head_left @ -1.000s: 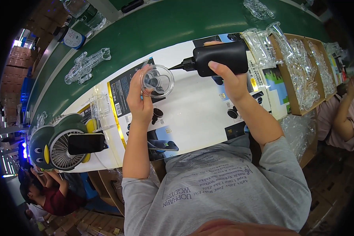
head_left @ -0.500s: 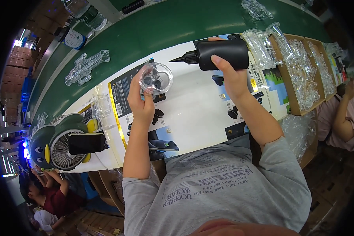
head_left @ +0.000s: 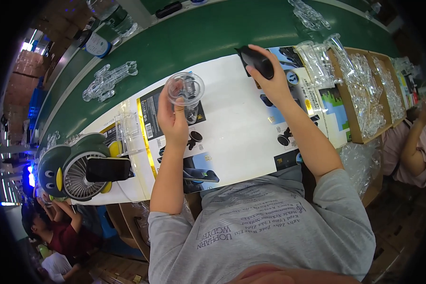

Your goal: Assembling clear plastic housing components using a solvent dispenser at a factory workstation.

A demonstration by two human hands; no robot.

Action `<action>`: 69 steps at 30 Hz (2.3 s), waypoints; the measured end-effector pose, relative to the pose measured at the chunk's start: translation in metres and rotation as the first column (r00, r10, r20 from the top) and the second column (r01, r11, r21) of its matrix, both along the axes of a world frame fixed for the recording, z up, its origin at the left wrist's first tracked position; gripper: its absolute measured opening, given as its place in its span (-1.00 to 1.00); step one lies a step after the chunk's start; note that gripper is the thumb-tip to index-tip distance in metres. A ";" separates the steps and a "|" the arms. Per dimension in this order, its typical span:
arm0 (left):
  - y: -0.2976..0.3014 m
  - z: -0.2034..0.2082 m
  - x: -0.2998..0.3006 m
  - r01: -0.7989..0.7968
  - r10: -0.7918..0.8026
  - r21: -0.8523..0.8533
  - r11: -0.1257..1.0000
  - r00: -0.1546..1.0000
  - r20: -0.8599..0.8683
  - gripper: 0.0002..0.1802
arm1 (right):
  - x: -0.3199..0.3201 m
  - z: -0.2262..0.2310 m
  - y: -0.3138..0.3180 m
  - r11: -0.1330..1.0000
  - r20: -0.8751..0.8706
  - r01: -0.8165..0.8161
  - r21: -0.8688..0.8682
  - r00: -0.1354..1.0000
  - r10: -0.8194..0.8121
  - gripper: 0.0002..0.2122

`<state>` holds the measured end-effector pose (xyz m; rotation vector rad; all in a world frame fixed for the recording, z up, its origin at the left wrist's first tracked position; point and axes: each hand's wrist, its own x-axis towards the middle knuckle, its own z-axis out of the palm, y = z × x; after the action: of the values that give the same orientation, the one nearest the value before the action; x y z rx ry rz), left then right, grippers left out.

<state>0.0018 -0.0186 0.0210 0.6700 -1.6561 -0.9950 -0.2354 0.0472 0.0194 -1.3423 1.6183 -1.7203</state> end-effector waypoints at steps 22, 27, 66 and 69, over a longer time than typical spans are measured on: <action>-0.015 -0.006 0.008 0.532 -0.081 0.509 0.677 0.741 -0.666 -0.39 | 0.039 0.021 0.013 0.979 -0.346 -0.198 0.051 0.916 0.203 -0.69; -0.006 -0.005 0.005 0.674 -0.173 0.465 0.574 0.655 -0.735 -0.42 | 0.059 0.011 0.026 0.880 0.090 -0.462 0.108 0.886 0.454 -0.62; -0.029 -0.015 0.013 0.631 -0.107 0.575 0.520 0.716 -0.690 -0.86 | 0.027 0.035 0.014 0.786 0.744 -0.592 -0.178 0.442 0.501 -0.48; -0.029 -0.020 0.013 0.693 -0.115 0.538 0.480 0.658 -0.744 -0.85 | 0.007 0.056 0.009 0.870 0.829 -0.478 -0.120 0.434 0.352 -0.62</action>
<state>0.0152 -0.0474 0.0006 0.3576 -0.6721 -2.1635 -0.2285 0.0560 0.0757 -0.5588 0.7179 -1.5061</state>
